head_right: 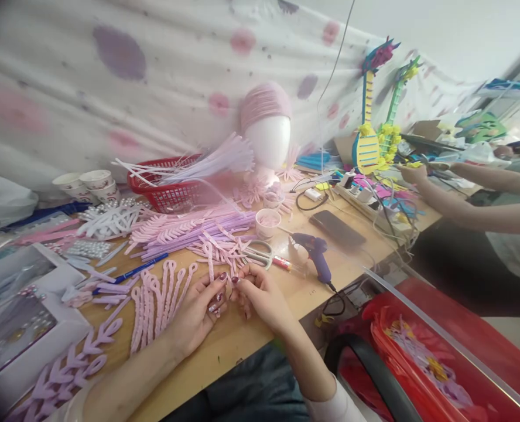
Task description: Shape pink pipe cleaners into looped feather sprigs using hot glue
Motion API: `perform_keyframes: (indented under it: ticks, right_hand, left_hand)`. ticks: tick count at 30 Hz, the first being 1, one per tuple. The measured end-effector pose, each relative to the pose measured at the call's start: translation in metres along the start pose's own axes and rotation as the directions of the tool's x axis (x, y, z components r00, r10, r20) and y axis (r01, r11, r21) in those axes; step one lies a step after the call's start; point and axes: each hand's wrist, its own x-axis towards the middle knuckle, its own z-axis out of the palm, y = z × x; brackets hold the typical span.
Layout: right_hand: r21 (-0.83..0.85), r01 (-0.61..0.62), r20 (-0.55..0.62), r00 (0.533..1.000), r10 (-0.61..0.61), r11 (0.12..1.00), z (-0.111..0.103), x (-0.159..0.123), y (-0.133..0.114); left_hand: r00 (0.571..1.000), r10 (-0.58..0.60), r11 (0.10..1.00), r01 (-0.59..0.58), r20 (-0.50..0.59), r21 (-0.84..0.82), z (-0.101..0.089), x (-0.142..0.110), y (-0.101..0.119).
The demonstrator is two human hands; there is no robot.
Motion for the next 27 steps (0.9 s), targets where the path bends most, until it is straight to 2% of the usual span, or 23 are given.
perform_keyframes:
  ticks: [11,18,23,27]
  right_hand:
    - [0.001,0.037,-0.016,0.999,-0.037,0.999,0.002,-0.001,0.002]
    - [-0.016,0.076,-0.012,0.997,-0.077,0.997,0.002,-0.003,0.005]
    - [0.028,0.119,-0.122,0.986,-0.114,0.993,-0.002,-0.006,0.012]
    - [0.064,0.149,-0.166,0.977,-0.137,0.987,-0.004,-0.007,0.018]
  left_hand:
    - [0.999,0.005,1.000,-0.005,-0.049,0.011,0.000,-0.001,0.000]
    - [0.999,0.008,1.000,-0.008,-0.037,-0.005,0.002,-0.001,0.003]
    - [0.992,0.056,0.998,-0.057,-0.110,-0.005,0.002,-0.002,0.001]
    - [0.989,0.072,0.997,-0.073,-0.128,-0.006,0.001,-0.001,0.000]
